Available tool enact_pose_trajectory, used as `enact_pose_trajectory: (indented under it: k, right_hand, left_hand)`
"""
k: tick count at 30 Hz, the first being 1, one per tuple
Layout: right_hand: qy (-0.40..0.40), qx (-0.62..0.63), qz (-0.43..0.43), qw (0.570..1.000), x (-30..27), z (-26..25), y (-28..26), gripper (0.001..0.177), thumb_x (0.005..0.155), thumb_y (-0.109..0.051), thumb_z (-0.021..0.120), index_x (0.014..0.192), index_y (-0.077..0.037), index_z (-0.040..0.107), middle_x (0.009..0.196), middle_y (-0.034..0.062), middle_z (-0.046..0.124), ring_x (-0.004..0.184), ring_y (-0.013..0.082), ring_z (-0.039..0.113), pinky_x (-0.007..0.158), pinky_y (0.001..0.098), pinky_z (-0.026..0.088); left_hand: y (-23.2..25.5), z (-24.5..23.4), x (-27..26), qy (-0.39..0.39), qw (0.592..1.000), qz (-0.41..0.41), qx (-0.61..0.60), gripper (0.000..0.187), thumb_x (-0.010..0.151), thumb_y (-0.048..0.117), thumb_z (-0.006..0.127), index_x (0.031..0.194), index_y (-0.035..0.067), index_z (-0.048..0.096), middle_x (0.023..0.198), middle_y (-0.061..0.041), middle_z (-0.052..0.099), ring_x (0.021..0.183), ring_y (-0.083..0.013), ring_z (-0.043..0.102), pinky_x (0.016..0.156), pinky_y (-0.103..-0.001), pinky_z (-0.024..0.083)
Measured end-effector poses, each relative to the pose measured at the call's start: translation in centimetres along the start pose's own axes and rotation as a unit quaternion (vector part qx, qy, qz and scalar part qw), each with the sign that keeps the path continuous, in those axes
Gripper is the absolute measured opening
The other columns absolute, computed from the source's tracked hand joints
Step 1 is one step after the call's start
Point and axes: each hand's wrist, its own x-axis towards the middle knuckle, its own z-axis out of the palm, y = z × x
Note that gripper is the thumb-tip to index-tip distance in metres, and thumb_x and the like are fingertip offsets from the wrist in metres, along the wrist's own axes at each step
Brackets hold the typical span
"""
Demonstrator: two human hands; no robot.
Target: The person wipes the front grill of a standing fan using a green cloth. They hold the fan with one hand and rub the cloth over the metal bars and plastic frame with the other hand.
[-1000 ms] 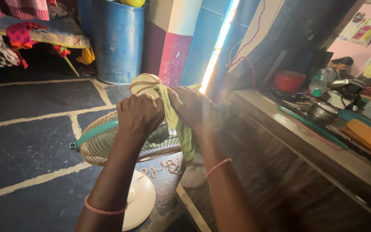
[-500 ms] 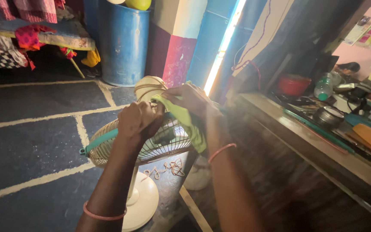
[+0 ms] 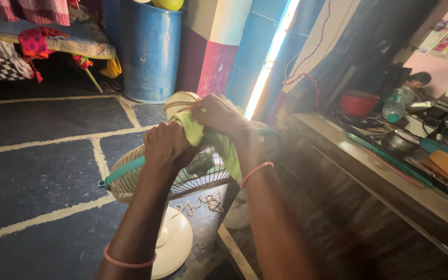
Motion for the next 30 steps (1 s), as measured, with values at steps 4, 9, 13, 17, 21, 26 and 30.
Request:
enact_pose_trajectory:
  k: [4,9,13,17,21,26,30]
  right_hand:
    - [-0.009,0.034,-0.059,0.998,-0.1,0.3,-0.4,0.049,0.087,-0.051,0.059,0.114,-0.016,0.078,0.100,0.0180,0.076,0.091,0.0321,0.074,0.082,0.0427,0.055]
    - [-0.024,-0.118,0.167,0.979,0.7,-0.1,-0.4,0.060,0.089,-0.064,0.056,0.114,-0.013,0.076,0.121,0.0148,0.070,0.116,0.0337,0.064,0.099,0.0463,0.049]
    - [-0.005,-0.120,0.123,0.985,0.6,0.3,-0.6,0.054,0.088,-0.055,0.060,0.110,-0.009,0.077,0.116,0.0172,0.072,0.112,0.0344,0.067,0.097,0.0459,0.050]
    - [0.044,0.013,0.006,0.999,-0.6,-0.4,-0.6,0.051,0.091,-0.051,0.061,0.095,-0.003,0.078,0.087,0.0229,0.074,0.085,0.0352,0.076,0.079,0.0480,0.056]
    - [0.138,0.058,-0.102,0.983,-2.2,-0.4,-0.3,0.037,0.091,-0.041,0.064,0.094,-0.006,0.077,0.073,0.0217,0.070,0.072,0.0358,0.073,0.072,0.0469,0.055]
    - [0.413,-0.031,-0.170,0.894,-4.9,1.7,1.0,0.028,0.094,-0.026,0.071,0.077,-0.003,0.071,0.075,0.0161,0.067,0.077,0.0374,0.064,0.077,0.0460,0.048]
    - [0.480,0.034,-0.208,0.852,-7.5,4.0,2.0,0.017,0.093,-0.022,0.074,0.090,-0.007,0.068,0.094,0.0104,0.069,0.091,0.0321,0.063,0.088,0.0425,0.046]
  left_hand:
    - [-0.2,0.2,-0.2,0.018,1.000,0.004,-0.009,0.067,0.081,0.062,0.064,0.086,-0.003,0.075,0.089,-0.031,0.072,0.091,-0.0467,0.071,0.087,-0.056,0.053]
    - [1.3,0.5,-0.2,0.033,0.999,0.001,-0.023,0.056,0.088,0.049,0.057,0.087,-0.003,0.076,0.088,-0.033,0.071,0.087,-0.0482,0.071,0.089,-0.056,0.052]
    - [1.2,0.5,-0.3,0.030,0.999,-0.004,-0.032,0.055,0.089,0.049,0.056,0.088,-0.002,0.077,0.086,-0.031,0.071,0.088,-0.0474,0.071,0.089,-0.057,0.051]
    - [-0.1,1.4,0.4,0.010,0.999,0.015,-0.048,0.051,0.083,0.053,0.061,0.097,0.006,0.075,0.085,-0.029,0.071,0.086,-0.0469,0.071,0.083,-0.058,0.051]
    - [-2.4,4.3,1.0,0.123,0.986,0.115,-0.010,0.051,0.085,0.054,0.067,0.095,0.004,0.072,0.083,-0.027,0.069,0.079,-0.0451,0.070,0.072,-0.062,0.048]
    - [-4.0,7.1,2.0,0.217,0.957,0.175,0.078,0.033,0.093,0.035,0.062,0.092,0.003,0.069,0.083,-0.023,0.066,0.075,-0.0413,0.067,0.066,-0.059,0.048]
    - [-3.3,6.3,2.3,0.117,0.990,0.077,-0.003,0.043,0.096,0.040,0.060,0.079,0.002,0.071,0.080,-0.029,0.066,0.076,-0.0465,0.067,0.074,-0.057,0.052]
